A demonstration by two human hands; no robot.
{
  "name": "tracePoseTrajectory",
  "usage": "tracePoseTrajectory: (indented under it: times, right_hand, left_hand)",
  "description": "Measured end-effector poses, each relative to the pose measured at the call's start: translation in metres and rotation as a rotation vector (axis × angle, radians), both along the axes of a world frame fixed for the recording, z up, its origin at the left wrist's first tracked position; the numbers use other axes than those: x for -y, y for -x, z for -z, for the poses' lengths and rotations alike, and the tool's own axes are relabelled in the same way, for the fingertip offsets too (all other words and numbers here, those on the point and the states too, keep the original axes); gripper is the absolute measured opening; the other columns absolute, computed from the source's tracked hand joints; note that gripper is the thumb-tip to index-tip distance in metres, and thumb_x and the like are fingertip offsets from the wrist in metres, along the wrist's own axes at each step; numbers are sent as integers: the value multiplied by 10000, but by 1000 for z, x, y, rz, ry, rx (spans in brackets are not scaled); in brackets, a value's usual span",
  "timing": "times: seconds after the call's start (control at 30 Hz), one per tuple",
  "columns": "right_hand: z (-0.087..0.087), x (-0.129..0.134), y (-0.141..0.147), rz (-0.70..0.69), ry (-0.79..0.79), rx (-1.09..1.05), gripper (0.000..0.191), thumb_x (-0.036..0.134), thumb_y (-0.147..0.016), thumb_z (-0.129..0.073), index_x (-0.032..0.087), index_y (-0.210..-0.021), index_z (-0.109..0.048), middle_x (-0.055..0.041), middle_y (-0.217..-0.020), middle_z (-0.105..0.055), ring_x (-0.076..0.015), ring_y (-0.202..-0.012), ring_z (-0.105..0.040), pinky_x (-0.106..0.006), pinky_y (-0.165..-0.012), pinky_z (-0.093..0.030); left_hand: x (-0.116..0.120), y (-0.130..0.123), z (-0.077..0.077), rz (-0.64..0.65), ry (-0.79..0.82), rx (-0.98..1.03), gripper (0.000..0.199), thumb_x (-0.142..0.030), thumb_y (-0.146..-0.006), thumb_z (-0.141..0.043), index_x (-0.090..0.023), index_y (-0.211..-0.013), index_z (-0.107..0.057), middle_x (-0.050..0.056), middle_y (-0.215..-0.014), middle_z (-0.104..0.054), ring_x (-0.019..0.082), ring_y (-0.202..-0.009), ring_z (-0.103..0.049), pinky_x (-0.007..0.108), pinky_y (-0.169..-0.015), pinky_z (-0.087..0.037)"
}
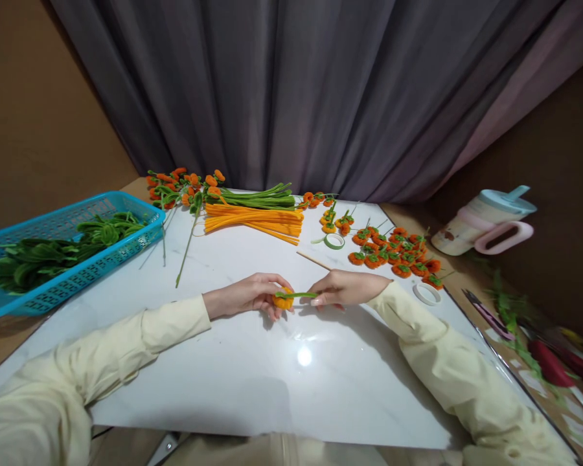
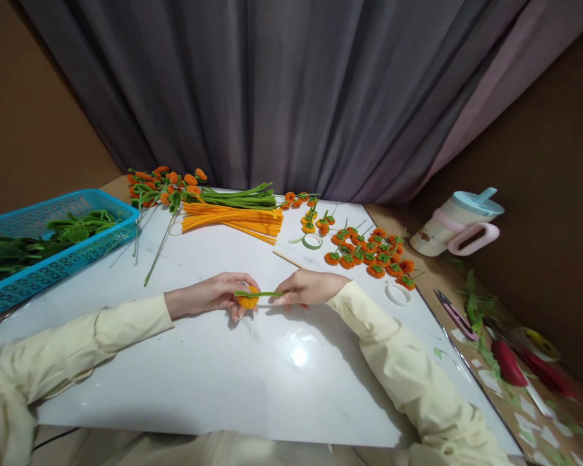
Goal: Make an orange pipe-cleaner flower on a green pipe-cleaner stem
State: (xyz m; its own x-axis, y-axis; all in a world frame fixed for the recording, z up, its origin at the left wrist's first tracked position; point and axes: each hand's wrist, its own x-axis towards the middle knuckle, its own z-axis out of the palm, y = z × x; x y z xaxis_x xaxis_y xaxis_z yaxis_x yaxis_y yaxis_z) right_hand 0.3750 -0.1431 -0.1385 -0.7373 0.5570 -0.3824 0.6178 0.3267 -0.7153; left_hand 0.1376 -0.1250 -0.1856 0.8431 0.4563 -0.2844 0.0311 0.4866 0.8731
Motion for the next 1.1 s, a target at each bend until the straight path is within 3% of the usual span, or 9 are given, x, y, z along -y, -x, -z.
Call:
tracePoseTrajectory:
  times: [0.1, 0.3, 0.5, 0.63, 0.73, 0.83, 0.97, 1.03, 1.1]
  right_hand:
    - [2, -2, -4, -22, 163, -75, 499, 496, -879, -435, 70, -995, -669, -28, -658, -599, -47, -444, -389, -172, -449, -364]
    - [5, -2, -4, -35, 177, -129, 576, 555, -882, -384, 70, -974, -680, -17, -606, -564, -61, -507, -395, -170, -498, -376]
    - [10, -4, -2, -46, -159, -17, 379, 385, -892, -464, 103, -815, -705, -7, -567, -556, -80, -529, -449, -175, -540, -374]
    - [8, 1, 5, 69, -520, 121, 223, 243, -877, -516, 157, -804, -709, -47, -694, -649, -108, -606, -531, -197, -585, -361]
    - [6, 6, 13, 147, -711, 242, 220, 227, -890, -505, 173, -811, -703, -74, -777, -661, -144, -707, -582, -218, -589, -349]
    - [9, 6, 15, 155, -769, 263, 228, 244, -905, -481, 177, -857, -693, -83, -860, -659, -165, -793, -603, -229, -615, -382]
    - [12, 1, 10, 307, -862, 199, 316, 226, -895, -487, 203, -1206, -539, -98, -1305, -500, -186, -1015, -578, -241, -696, -450]
    - [10, -1, 5, 467, -920, 280, 331, 223, -905, -459, 174, -1228, -506, -113, -1314, -485, -200, -1017, -576, -252, -682, -456]
    - [6, -1, 1, 556, -899, 418, 264, 256, -913, -443, 146, -1115, -572, -121, -1173, -573, -216, -957, -592, -263, -654, -446]
  left_hand:
    - [0, 0, -1, 28, -10, -15, 251, -281, -789, -614, -104, -950, -537, 130, -797, -689, 130, -520, -626, 213, -499, -507]
    - [-2, 1, 1, 85, 5, -11, 207, -255, -786, -609, -113, -920, -542, 94, -717, -678, 132, -480, -611, 189, -416, -463]
    - [-1, 1, 0, 96, 2, -12, 185, -236, -782, -606, -105, -897, -543, 78, -660, -664, 125, -453, -596, 185, -401, -451]
    - [0, 1, -1, 76, -4, -22, 188, -241, -783, -617, -110, -888, -532, 88, -691, -675, 123, -466, -601, 188, -417, -460]
    - [0, 1, 0, 62, 11, -17, 193, -247, -781, -624, -119, -876, -516, 104, -731, -689, 128, -485, -613, 204, -448, -485]
    - [-1, 2, 0, 52, 30, -11, 215, -259, -797, -609, -122, -927, -507, 135, -802, -698, 129, -515, -625, 221, -495, -507]
    - [0, 1, 0, 6, 44, 13, 278, -255, -796, -618, -115, -1018, -525, 136, -844, -695, 153, -594, -652, 251, -556, -534]
    - [0, 0, 1, -42, 57, 25, 288, -245, -793, -625, -113, -1033, -535, 141, -887, -691, 166, -644, -664, 257, -580, -539]
    - [0, -1, 2, -99, 85, 43, 284, -229, -799, -619, -109, -1042, -533, 151, -929, -684, 172, -675, -671, 261, -608, -541]
